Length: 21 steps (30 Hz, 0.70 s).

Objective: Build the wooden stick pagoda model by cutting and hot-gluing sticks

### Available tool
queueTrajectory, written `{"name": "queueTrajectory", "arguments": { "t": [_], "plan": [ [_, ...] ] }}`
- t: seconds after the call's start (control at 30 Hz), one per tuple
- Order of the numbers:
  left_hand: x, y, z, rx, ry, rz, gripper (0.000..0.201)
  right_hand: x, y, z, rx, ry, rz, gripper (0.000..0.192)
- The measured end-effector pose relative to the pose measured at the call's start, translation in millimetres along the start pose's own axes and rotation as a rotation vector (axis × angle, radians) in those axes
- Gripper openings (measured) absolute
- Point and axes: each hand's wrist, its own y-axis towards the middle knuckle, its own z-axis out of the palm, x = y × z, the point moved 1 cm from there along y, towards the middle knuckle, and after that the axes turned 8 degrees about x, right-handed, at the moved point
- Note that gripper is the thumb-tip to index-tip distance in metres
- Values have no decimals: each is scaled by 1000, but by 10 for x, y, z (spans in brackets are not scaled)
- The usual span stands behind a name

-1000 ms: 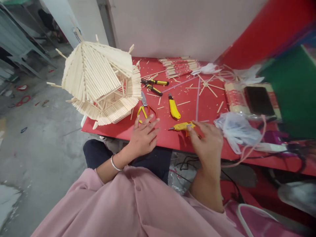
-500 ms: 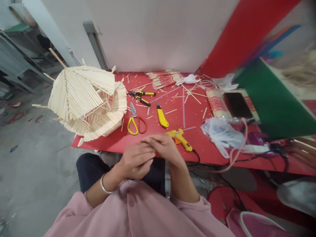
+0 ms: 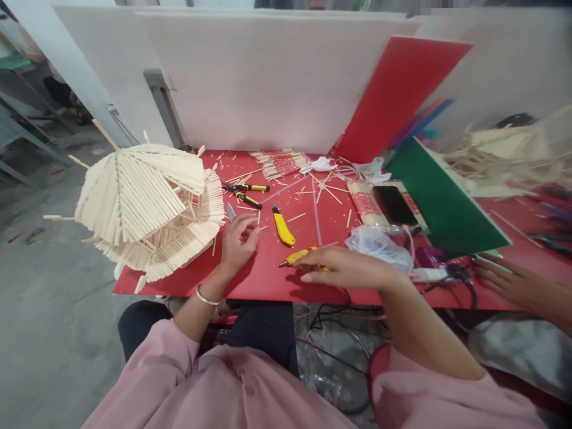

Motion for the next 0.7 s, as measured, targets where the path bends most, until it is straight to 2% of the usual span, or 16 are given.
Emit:
{"name": "queueTrajectory", "arguments": {
  "t": [0.07,0.17,0.23,0.33,0.4,0.53,0.7],
  "plan": [
    [35,164,31,-35,-59,-16,19,-177,106,-246,3,-55,61,39],
    [137,300,96,-108,-97,-22,17,-581,367,-679,-92,-242,249,29],
    [221,307,147,-134,-111,-62,15,-879,564,-1000,-187,-357,408,25],
    [302,251,208,-147,-155,-153,14,-1256,846,-1443,-316,-410,495,28],
    [308,218,230,-131,-214,-221,14,-1447,1021,-1664,-399,-426,535,32],
    [256,214,224,-130,-343,-328,11,-1708,1383,-1877,-486,-445,602,35],
    [188,229,217,-68,-368,-359,17,-1864,1797,-1885,-472,-449,683,36]
  ]
}}
